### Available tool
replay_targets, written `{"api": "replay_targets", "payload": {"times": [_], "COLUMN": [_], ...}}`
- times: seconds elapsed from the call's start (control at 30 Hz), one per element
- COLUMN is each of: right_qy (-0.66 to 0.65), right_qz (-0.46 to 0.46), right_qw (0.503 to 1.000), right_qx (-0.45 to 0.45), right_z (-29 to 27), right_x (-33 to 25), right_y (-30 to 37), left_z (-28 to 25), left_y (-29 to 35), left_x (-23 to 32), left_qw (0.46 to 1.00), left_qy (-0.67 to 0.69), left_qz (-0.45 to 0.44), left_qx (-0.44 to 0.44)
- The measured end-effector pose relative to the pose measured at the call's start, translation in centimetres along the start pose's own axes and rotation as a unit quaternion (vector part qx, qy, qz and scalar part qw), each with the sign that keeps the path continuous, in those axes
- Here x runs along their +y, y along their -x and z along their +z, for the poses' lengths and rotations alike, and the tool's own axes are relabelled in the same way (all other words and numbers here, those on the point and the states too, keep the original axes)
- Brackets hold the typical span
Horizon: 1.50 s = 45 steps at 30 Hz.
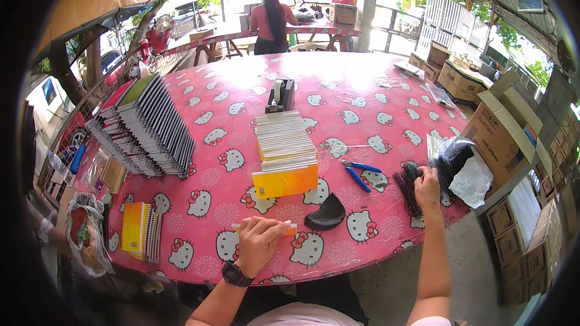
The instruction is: The person repeatedly picks up small yellow spiral-bound notebooks and black spiral binding coils from a table, inserts the coils into the notebooks, and places the finished items into a stack. The process is repeated continuously throughout the clip.
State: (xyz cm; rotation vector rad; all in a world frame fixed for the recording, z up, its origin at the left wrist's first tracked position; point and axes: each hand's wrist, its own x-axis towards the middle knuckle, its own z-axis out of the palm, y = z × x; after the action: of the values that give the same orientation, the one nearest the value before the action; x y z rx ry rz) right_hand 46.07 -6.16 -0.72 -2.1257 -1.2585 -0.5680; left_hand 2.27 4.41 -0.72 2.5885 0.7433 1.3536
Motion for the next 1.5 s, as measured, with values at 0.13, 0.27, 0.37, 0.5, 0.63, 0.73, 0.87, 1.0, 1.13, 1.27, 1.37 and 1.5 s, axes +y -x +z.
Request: {"api": "replay_targets", "payload": {"times": [0.13,0.27,0.37,0.5,0.63,0.73,0.87,1.0,1.13,1.27,1.37,1.5], "right_qy": [-0.042,-0.265,-0.383,-0.417,-0.476,-0.479,-0.485,-0.457,-0.459,-0.459,-0.442,-0.379], "right_qz": [0.044,0.020,-0.026,-0.066,-0.037,-0.089,-0.098,-0.148,-0.175,-0.069,-0.067,-0.107], "right_qw": [0.998,0.948,0.879,0.838,0.808,0.812,0.783,0.800,0.771,0.754,0.769,0.827], "right_qx": [-0.007,-0.173,-0.281,-0.346,-0.346,-0.321,-0.377,-0.359,-0.406,-0.464,-0.456,-0.400], "right_z": [-2.4,-4.6,-3.4,-3.7,-2.6,-1.9,-1.7,-1.4,-1.6,-3.0,-2.8,-1.0], "right_x": [-3.3,-9.9,-16.8,-20.4,-21.0,-21.6,-21.4,-21.5,-21.2,-22.4,-22.5,-20.5], "right_y": [-0.5,1.7,5.2,6.8,7.3,7.7,7.1,7.2,6.8,6.4,6.5,6.1], "left_z": [-0.3,-0.3,-0.6,-0.4,-0.4,-0.6,-0.4,-0.6,-0.8,-0.9,-0.4,-0.6], "left_y": [-0.4,-0.9,-0.1,-0.1,-0.3,-0.4,-0.1,-0.3,-0.2,-0.8,-0.2,-0.1], "left_x": [1.0,1.2,0.8,1.8,1.8,1.7,1.5,1.8,1.9,3.4,3.3,3.6], "left_qw": [0.999,0.998,0.997,0.995,0.995,0.995,0.995,0.995,0.992,0.991,0.988,0.986], "left_qy": [0.030,0.030,0.015,0.028,0.028,0.027,0.029,0.034,0.036,0.010,0.021,0.005], "left_qz": [-0.026,-0.026,-0.043,-0.063,-0.068,-0.068,-0.067,-0.068,-0.076,-0.082,-0.064,-0.067], "left_qx": [-0.021,-0.051,-0.068,-0.067,-0.063,-0.072,-0.069,-0.071,-0.090,-0.105,-0.140,-0.154]}}
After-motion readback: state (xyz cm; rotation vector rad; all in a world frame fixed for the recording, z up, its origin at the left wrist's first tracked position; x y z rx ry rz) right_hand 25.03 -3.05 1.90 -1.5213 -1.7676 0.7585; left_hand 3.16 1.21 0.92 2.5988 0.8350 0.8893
